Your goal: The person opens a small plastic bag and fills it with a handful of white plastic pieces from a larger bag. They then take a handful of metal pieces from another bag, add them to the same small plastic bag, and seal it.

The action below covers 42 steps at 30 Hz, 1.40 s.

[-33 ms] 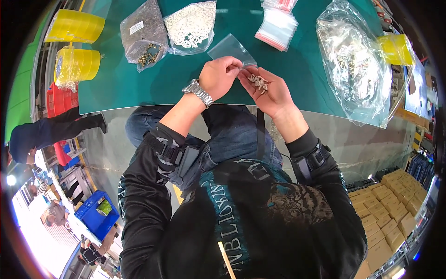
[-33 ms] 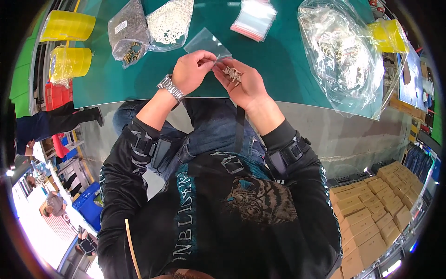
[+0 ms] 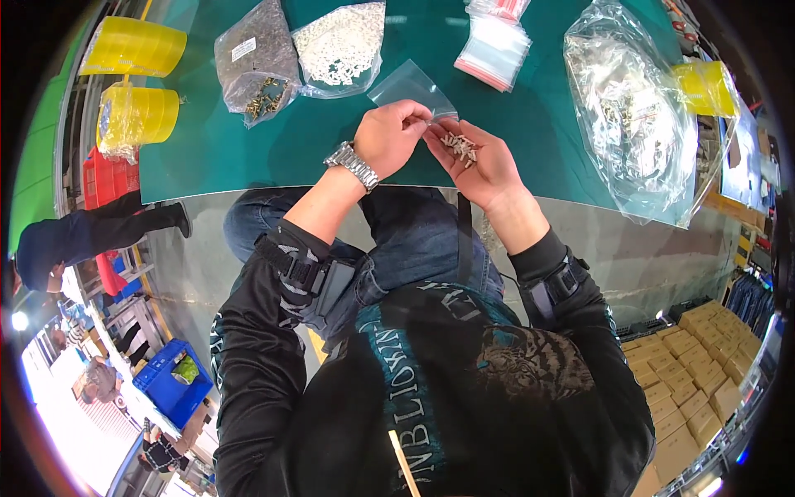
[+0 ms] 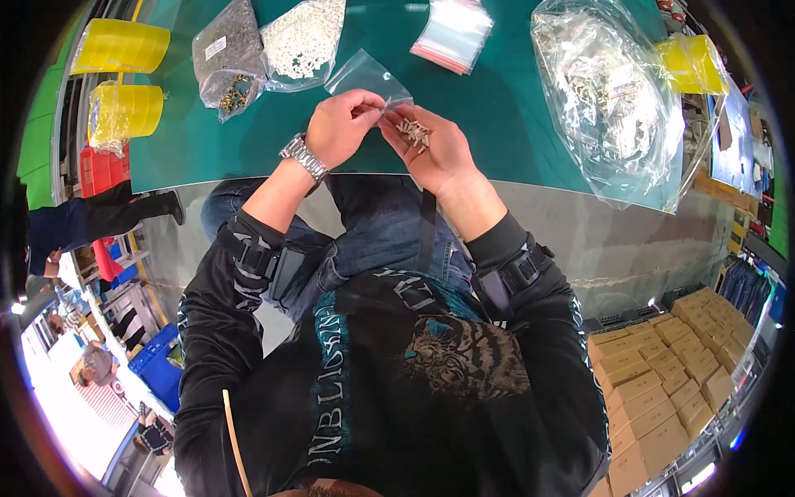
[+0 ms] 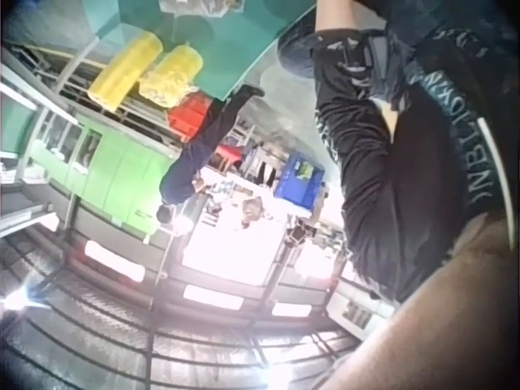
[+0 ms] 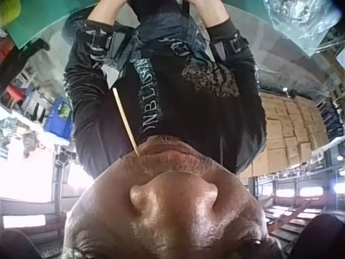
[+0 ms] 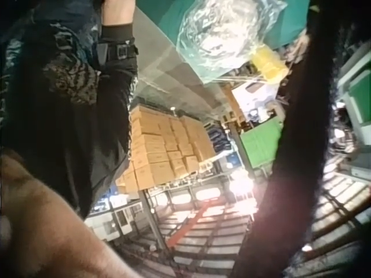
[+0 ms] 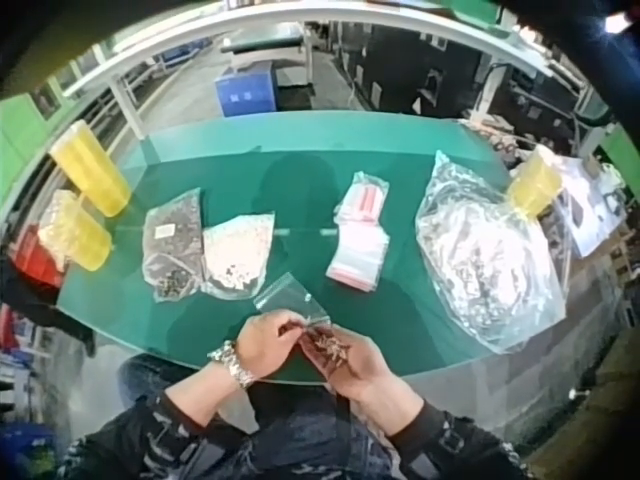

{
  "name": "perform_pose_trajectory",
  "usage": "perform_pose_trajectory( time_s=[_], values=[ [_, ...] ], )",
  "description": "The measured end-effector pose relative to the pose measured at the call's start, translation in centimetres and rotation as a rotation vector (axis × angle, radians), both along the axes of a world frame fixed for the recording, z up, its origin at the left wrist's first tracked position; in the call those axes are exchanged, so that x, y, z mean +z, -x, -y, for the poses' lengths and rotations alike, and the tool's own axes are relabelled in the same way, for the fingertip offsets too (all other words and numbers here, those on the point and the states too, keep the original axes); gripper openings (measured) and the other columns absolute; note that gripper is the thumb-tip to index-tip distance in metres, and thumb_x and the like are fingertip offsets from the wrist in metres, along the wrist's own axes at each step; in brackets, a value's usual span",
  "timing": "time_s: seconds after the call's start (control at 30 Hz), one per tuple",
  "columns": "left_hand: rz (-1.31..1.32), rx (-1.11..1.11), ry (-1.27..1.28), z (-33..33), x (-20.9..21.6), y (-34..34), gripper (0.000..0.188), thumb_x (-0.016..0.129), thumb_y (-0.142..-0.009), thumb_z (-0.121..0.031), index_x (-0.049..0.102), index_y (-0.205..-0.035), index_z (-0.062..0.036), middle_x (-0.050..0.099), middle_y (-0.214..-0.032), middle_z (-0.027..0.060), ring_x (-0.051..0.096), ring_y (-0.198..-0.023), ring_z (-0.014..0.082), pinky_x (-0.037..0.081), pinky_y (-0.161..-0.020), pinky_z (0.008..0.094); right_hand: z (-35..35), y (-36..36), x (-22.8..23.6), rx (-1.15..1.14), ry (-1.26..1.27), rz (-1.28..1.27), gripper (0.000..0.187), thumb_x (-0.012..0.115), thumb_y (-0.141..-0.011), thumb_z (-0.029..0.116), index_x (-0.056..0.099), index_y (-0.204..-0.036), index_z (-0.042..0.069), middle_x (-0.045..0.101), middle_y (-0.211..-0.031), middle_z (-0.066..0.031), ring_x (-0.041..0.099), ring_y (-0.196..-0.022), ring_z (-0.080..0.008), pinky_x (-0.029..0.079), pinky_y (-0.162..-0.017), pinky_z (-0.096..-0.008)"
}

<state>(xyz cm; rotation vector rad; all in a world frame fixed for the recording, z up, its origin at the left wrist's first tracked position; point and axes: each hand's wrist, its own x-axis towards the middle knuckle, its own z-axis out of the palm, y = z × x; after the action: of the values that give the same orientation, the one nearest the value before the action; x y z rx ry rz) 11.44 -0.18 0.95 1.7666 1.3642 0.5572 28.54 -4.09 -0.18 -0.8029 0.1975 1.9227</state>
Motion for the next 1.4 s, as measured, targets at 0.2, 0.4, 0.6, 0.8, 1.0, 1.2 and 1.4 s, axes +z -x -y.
perform_pose_trajectory(
  time_s=[0.2,0.4,0.6,0.8,1.0,1.2,1.4],
  values=[
    [0.033,0.024,-0.042,0.4,-0.4,0.0,0.015,0.064,-0.083,-0.013,0.068,-0.095,-0.0044,0.07,-0.085,0.0125,0.068,-0.076,0.0238,0.053,-0.068,0.0327,-0.2,0.4,0.6,0.007,0.007,0.048,0.017,0.046,-0.095,0.006,0.057,-0.095,-0.007,0.061,-0.097,-0.015,0.061,-0.091,-0.0245,0.053,-0.088,-0.036],
    [0.104,0.088,-0.058,0.7,-0.4,0.0,0.015,0.064,-0.082,-0.012,0.069,-0.094,-0.0042,0.07,-0.085,0.0129,0.069,-0.075,0.0234,0.054,-0.068,0.0324,-0.5,0.8,0.3,0.012,-0.017,0.111,0.019,0.044,-0.095,0.005,0.056,-0.098,-0.01,0.059,-0.101,-0.0177,0.06,-0.098,-0.0276,0.05,-0.097,-0.0402],
    [0.114,0.144,-0.066,1.1,-0.5,-0.1,0.016,0.064,-0.081,-0.012,0.069,-0.094,-0.0037,0.07,-0.084,0.0132,0.069,-0.074,0.0233,0.054,-0.068,0.0323,-1.3,1.2,0.4,0.01,-0.003,0.161,0.018,0.043,-0.095,0.004,0.054,-0.096,-0.01,0.059,-0.098,-0.0174,0.059,-0.092,-0.0267,0.05,-0.093,-0.04],
    [0.146,0.239,0.016,1.2,-0.7,-0.5,0.017,0.067,-0.082,-0.012,0.068,-0.097,-0.0032,0.071,-0.087,0.0093,0.068,-0.075,0.0161,0.053,-0.068,0.0279,-2.1,2.0,1.6,0.037,-0.012,0.241,0.021,0.041,-0.097,0.009,0.05,-0.1,-0.009,0.056,-0.099,-0.017,0.055,-0.094,-0.0262,0.045,-0.096,-0.0406],
    [0.239,0.281,0.05,1.3,-0.9,-0.9,0.018,0.068,-0.082,-0.011,0.068,-0.096,-0.0003,0.071,-0.085,0.0089,0.066,-0.072,0.0123,0.052,-0.065,0.0261,-3.0,1.8,2.1,0.104,0.011,0.28,0.03,0.045,-0.097,0.019,0.048,-0.107,-0.01,0.053,-0.106,-0.0165,0.051,-0.101,-0.0262,0.04,-0.099,-0.0383],
    [0.414,0.37,0.182,1.1,-1.3,-0.9,0.019,0.068,-0.081,-0.008,0.066,-0.096,0.0043,0.07,-0.083,0.0071,0.063,-0.068,0.0091,0.051,-0.06,0.0239,-3.2,2.8,5.4,0.177,-0.015,0.417,0.041,0.049,-0.096,0.024,0.046,-0.117,-0.011,0.051,-0.117,-0.0183,0.049,-0.111,-0.0281,0.037,-0.102,-0.0372],
    [0.519,0.419,0.297,0.6,-1.1,-0.7,0.019,0.067,-0.08,-0.01,0.067,-0.094,0.0038,0.069,-0.08,0.0077,0.063,-0.066,0.0104,0.051,-0.059,0.0245,-2.2,2.4,7.8,0.21,-0.083,0.469,0.047,0.049,-0.096,0.021,0.04,-0.127,-0.013,0.044,-0.133,-0.0231,0.043,-0.125,-0.0312,0.034,-0.108,-0.0389]
  ],
)
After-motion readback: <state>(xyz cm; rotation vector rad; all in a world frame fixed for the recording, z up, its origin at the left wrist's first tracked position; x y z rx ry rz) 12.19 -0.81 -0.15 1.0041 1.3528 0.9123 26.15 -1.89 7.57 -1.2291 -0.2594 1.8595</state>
